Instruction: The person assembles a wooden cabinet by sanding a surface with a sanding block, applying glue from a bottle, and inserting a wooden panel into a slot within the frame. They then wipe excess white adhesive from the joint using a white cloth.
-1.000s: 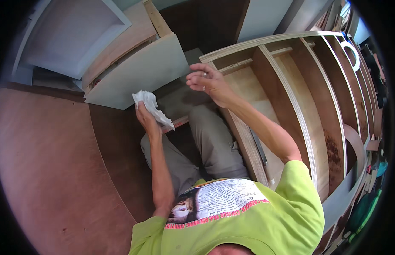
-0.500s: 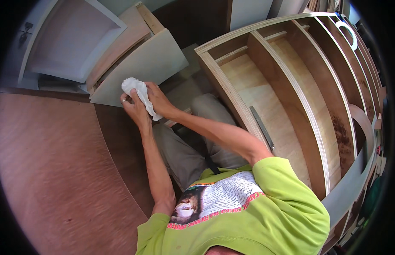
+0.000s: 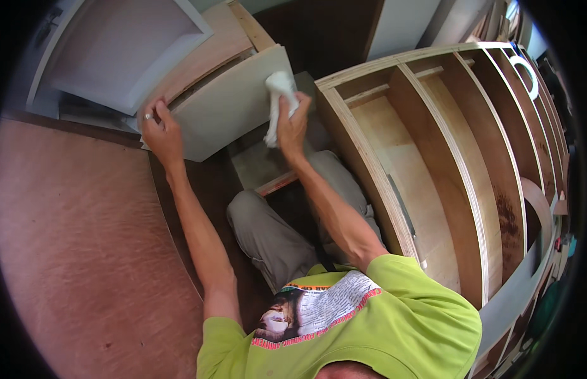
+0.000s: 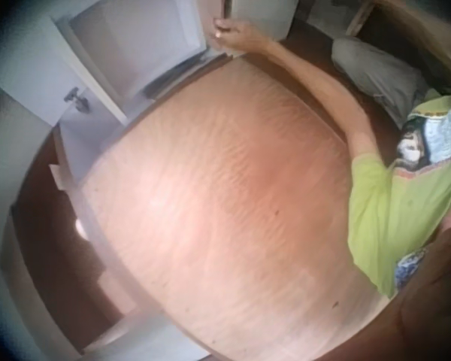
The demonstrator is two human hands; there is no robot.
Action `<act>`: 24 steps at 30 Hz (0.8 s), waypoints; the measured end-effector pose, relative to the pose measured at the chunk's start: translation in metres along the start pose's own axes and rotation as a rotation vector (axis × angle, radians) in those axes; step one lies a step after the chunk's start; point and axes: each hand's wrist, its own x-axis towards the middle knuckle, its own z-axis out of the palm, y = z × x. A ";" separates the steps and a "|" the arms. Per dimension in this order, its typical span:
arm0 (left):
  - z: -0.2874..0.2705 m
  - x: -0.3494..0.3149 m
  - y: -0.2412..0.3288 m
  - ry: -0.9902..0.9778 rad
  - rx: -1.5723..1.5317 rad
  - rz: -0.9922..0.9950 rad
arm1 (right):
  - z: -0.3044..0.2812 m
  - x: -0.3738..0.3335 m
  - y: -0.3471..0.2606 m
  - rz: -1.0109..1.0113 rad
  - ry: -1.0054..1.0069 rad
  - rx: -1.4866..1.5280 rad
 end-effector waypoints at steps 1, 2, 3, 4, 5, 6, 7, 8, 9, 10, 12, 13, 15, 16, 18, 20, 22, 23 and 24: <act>0.004 0.013 -0.006 0.054 0.048 0.090 | 0.006 0.012 -0.003 -0.081 0.070 -0.036; 0.011 0.022 -0.009 0.100 0.084 0.184 | 0.013 0.024 -0.004 -0.089 0.083 -0.055; 0.017 0.024 -0.011 0.102 0.111 0.171 | 0.021 0.034 -0.007 -0.097 0.096 -0.074; 0.026 0.024 -0.015 0.104 0.135 0.154 | 0.027 0.041 -0.009 -0.106 0.109 -0.099; 0.027 0.021 -0.020 0.112 0.169 0.128 | 0.034 0.036 -0.013 -0.087 0.105 -0.122; 0.026 0.021 -0.026 0.170 0.208 0.128 | 0.040 0.030 -0.018 -0.098 0.066 -0.151; 0.026 0.019 -0.027 0.224 0.242 0.124 | 0.043 0.024 -0.021 -0.110 0.028 -0.188; 0.030 0.015 -0.027 0.261 0.277 0.124 | 0.044 0.019 -0.019 -0.106 0.000 -0.227; 0.036 0.013 -0.027 0.287 0.274 0.134 | 0.049 0.019 -0.018 -0.118 0.008 -0.248; 0.041 0.013 -0.024 0.311 0.272 0.153 | 0.055 0.013 -0.017 -0.135 -0.005 -0.244; 0.049 0.017 -0.018 0.341 0.258 0.187 | 0.067 0.003 -0.024 -0.181 -0.015 -0.223; 0.050 0.017 -0.022 0.342 0.252 0.193 | 0.070 -0.002 -0.027 -0.172 -0.074 -0.228; 0.046 0.020 -0.027 0.328 0.218 0.221 | 0.070 -0.007 -0.037 -0.165 -0.200 -0.235; 0.040 0.023 -0.030 0.312 0.195 0.245 | 0.065 -0.004 -0.039 -0.203 -0.237 -0.232; 0.030 0.029 -0.038 0.295 0.215 0.304 | 0.050 0.010 -0.035 -0.273 -0.313 -0.237; 0.022 0.036 -0.039 0.318 0.306 0.369 | 0.037 0.038 -0.028 -0.323 -0.078 -0.223; 0.020 0.035 -0.041 0.348 0.230 0.264 | 0.025 0.051 -0.027 -0.258 0.008 -0.187; 0.019 0.034 -0.042 0.358 0.194 0.215 | 0.018 0.055 -0.031 -0.164 -0.012 -0.168; 0.016 0.033 -0.044 0.366 0.201 0.209 | 0.020 0.054 -0.034 -0.070 -0.034 -0.149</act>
